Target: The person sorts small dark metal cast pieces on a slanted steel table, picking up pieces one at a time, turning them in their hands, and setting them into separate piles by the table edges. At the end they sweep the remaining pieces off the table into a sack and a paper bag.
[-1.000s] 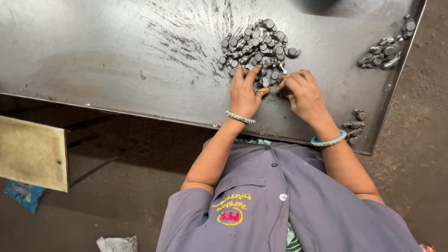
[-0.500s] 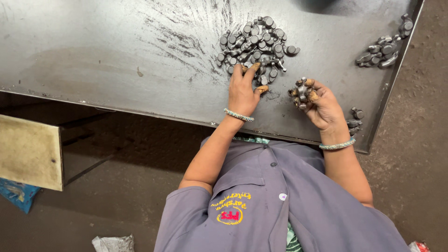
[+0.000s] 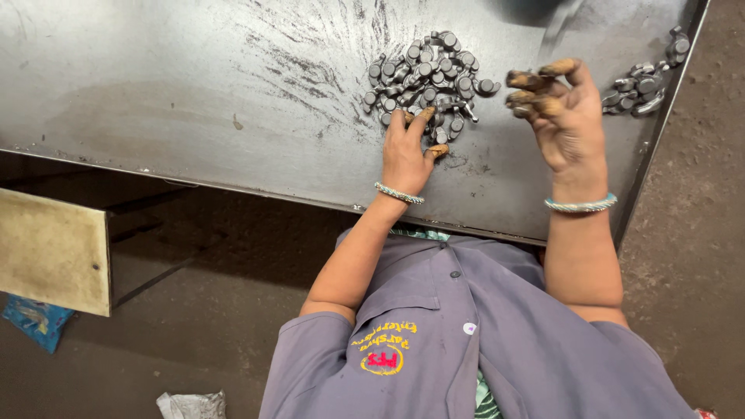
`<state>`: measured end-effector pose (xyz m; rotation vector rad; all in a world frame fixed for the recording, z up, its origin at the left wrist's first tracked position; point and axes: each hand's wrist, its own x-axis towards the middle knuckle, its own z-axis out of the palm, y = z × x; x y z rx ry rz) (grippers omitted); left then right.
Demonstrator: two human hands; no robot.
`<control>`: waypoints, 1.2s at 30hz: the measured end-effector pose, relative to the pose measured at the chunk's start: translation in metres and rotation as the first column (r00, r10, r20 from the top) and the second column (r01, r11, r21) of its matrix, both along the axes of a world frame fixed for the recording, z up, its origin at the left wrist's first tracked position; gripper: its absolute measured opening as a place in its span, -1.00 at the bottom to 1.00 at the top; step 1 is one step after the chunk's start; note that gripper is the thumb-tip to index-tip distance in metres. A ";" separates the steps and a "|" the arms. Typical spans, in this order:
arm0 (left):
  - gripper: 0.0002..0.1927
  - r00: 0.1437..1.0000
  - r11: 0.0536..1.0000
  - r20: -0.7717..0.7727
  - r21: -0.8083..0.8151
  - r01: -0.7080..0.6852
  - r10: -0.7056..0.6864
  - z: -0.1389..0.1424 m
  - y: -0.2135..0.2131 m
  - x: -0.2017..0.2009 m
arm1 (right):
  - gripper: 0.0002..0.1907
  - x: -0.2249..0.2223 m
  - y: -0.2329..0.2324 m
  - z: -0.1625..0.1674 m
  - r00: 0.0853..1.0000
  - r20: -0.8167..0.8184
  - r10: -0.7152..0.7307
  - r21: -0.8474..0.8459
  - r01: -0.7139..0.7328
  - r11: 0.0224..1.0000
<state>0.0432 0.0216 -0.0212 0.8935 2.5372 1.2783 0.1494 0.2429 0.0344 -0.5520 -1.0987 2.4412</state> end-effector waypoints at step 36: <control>-0.38 0.999 0.996 -0.017 -0.087 -0.029 0.027 0.020 -0.011 0.017 | -0.55 -0.009 -0.075 -0.010 0.907 0.387 -0.167 0.921 -0.388 0.027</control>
